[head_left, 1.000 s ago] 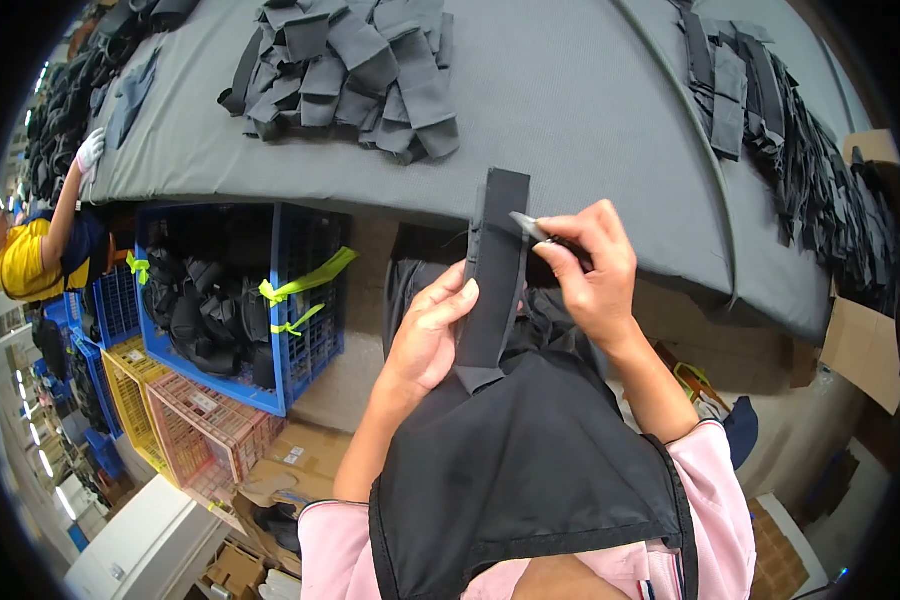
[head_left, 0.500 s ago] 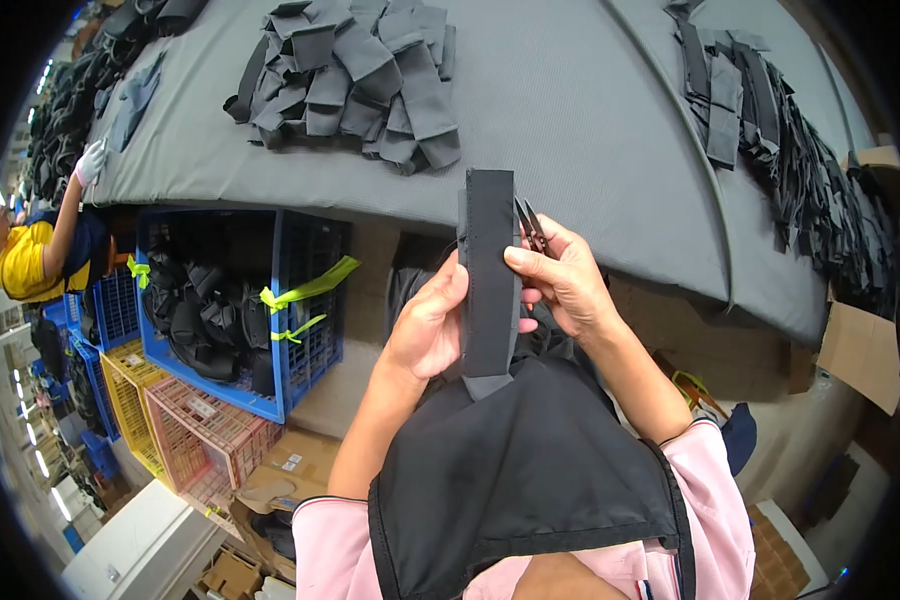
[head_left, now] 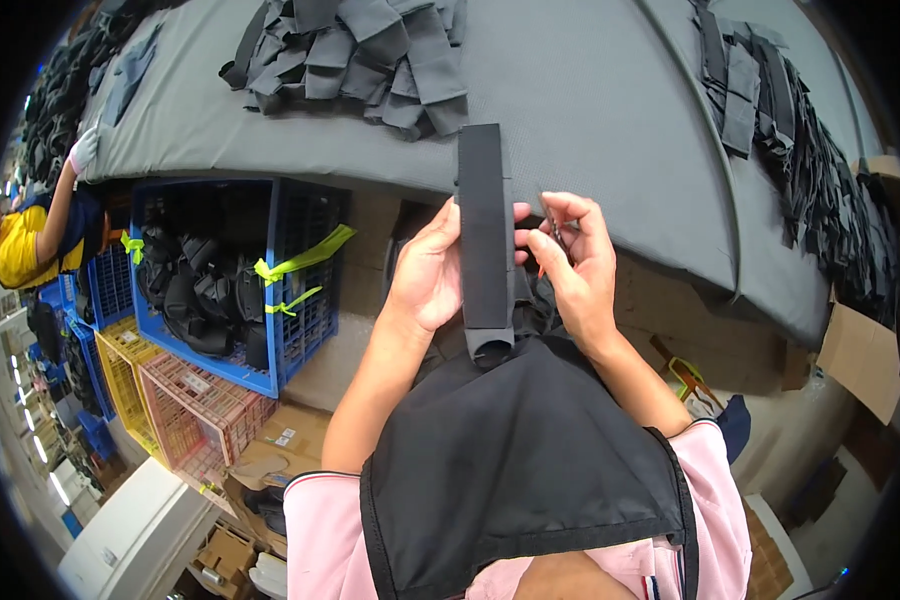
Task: Using small scissors to trim individual fabric strips at a factory table.
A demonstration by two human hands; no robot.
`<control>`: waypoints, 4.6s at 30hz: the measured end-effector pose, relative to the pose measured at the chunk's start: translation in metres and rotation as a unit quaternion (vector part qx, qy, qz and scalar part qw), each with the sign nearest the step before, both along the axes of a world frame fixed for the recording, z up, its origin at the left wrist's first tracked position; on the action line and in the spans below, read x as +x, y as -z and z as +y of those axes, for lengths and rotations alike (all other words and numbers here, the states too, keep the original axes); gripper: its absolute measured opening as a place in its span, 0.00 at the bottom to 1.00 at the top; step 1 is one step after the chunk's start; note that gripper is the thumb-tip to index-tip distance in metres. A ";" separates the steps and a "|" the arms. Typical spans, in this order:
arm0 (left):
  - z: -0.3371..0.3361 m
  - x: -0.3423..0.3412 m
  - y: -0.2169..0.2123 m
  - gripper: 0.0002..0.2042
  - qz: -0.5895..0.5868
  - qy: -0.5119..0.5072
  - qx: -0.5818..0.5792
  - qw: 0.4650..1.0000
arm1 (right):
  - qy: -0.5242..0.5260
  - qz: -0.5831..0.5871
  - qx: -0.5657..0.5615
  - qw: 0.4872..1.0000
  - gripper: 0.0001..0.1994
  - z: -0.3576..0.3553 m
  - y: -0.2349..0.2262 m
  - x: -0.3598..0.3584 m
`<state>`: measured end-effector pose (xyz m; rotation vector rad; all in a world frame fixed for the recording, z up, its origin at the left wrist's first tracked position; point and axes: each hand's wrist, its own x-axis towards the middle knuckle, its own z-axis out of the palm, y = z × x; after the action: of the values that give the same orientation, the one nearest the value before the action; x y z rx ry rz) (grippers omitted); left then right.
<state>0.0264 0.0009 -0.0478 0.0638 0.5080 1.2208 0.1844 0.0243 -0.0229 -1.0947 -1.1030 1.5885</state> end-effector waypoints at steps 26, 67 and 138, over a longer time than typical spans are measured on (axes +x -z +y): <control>-0.015 0.018 -0.002 0.07 -0.190 -0.073 0.026 0.979 | -0.132 -0.225 0.415 0.872 0.17 -0.023 0.004 -0.004; -0.028 0.001 -0.016 0.28 -0.075 -0.031 0.075 0.994 | -0.167 0.070 -0.109 0.977 0.11 -0.020 -0.012 -0.001; -0.009 0.024 -0.057 0.25 0.838 -0.115 0.199 0.495 | 0.035 -0.397 0.445 0.802 0.14 0.022 -0.027 0.021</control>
<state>0.0501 -0.0079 0.0088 1.8068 1.9513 1.1478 0.2050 0.0458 0.0043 -1.0801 -2.0310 0.3182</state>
